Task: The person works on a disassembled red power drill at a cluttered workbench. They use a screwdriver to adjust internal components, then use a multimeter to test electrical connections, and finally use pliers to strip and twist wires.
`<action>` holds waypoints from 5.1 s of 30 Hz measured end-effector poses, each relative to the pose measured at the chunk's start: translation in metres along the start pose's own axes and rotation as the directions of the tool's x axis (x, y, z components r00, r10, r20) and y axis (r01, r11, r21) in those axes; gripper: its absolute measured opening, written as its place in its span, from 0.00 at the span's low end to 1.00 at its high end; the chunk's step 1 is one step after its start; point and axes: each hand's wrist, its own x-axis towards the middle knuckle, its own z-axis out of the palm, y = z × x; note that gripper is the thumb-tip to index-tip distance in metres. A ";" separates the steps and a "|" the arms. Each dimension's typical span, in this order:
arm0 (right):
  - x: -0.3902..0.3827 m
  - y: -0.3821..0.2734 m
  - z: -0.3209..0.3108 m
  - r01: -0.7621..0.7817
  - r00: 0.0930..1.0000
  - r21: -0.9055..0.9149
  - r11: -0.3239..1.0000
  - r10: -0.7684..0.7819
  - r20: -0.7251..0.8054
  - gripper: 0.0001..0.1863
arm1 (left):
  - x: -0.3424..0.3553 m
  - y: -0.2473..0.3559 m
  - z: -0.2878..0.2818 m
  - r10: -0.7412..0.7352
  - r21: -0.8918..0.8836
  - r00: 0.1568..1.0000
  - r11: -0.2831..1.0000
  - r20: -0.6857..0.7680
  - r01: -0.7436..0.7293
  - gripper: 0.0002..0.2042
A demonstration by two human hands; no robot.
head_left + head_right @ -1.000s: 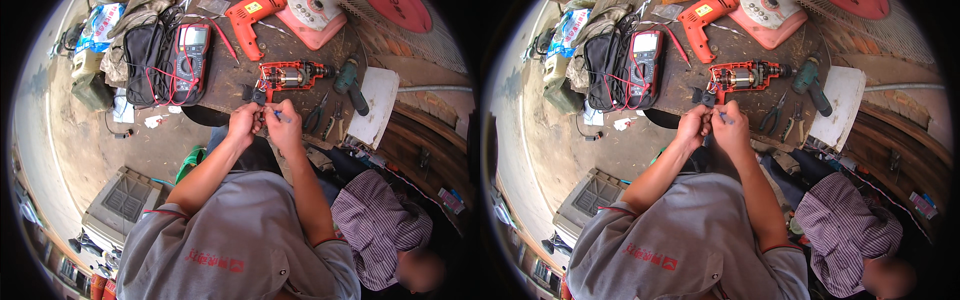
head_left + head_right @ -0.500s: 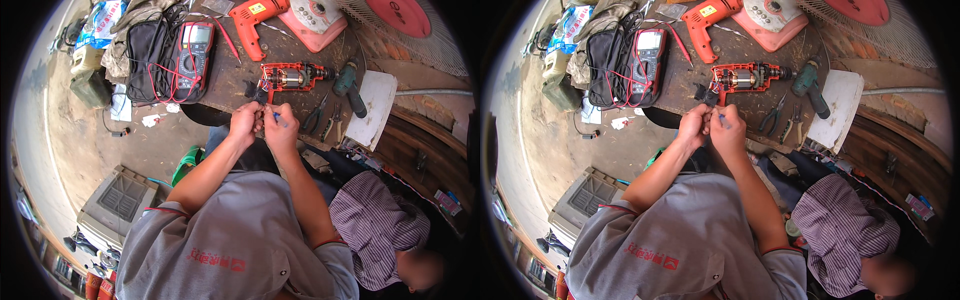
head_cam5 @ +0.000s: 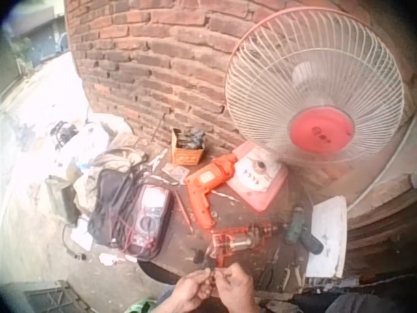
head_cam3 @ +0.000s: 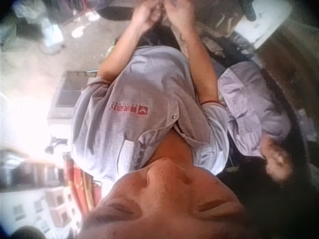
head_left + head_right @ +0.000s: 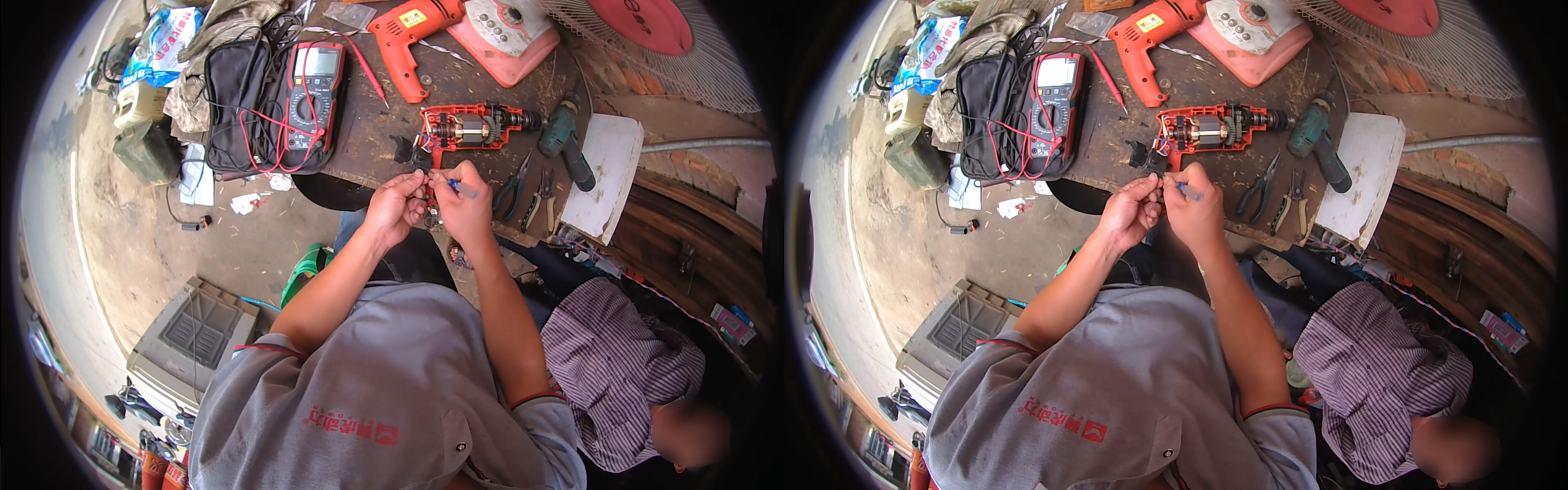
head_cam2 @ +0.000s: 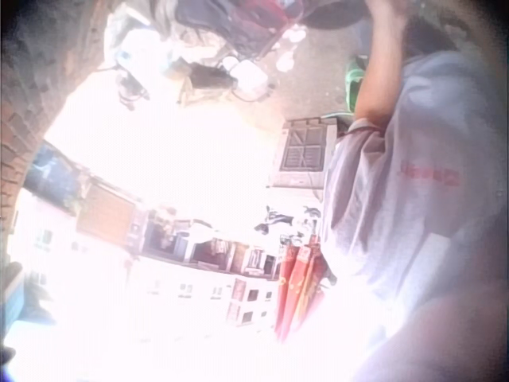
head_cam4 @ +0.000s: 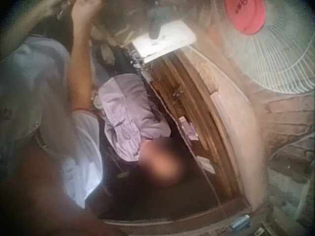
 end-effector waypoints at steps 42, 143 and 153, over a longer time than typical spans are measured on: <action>0.010 0.018 -0.006 -0.030 1.000 0.150 0.988 0.031 0.001 0.09 | -0.006 0.035 0.003 0.446 0.825 0.846 0.330 0.292 -0.458 0.21; -0.057 0.041 -0.011 -0.003 0.983 0.443 0.896 0.084 -0.164 0.09 | 0.016 0.050 -0.005 0.317 0.742 0.671 -0.281 0.670 -0.608 0.27; -0.045 0.025 -0.008 0.154 0.970 0.100 0.983 -0.131 -0.203 0.09 | 0.016 0.054 -0.007 0.291 0.775 0.718 -0.241 0.632 -0.585 0.29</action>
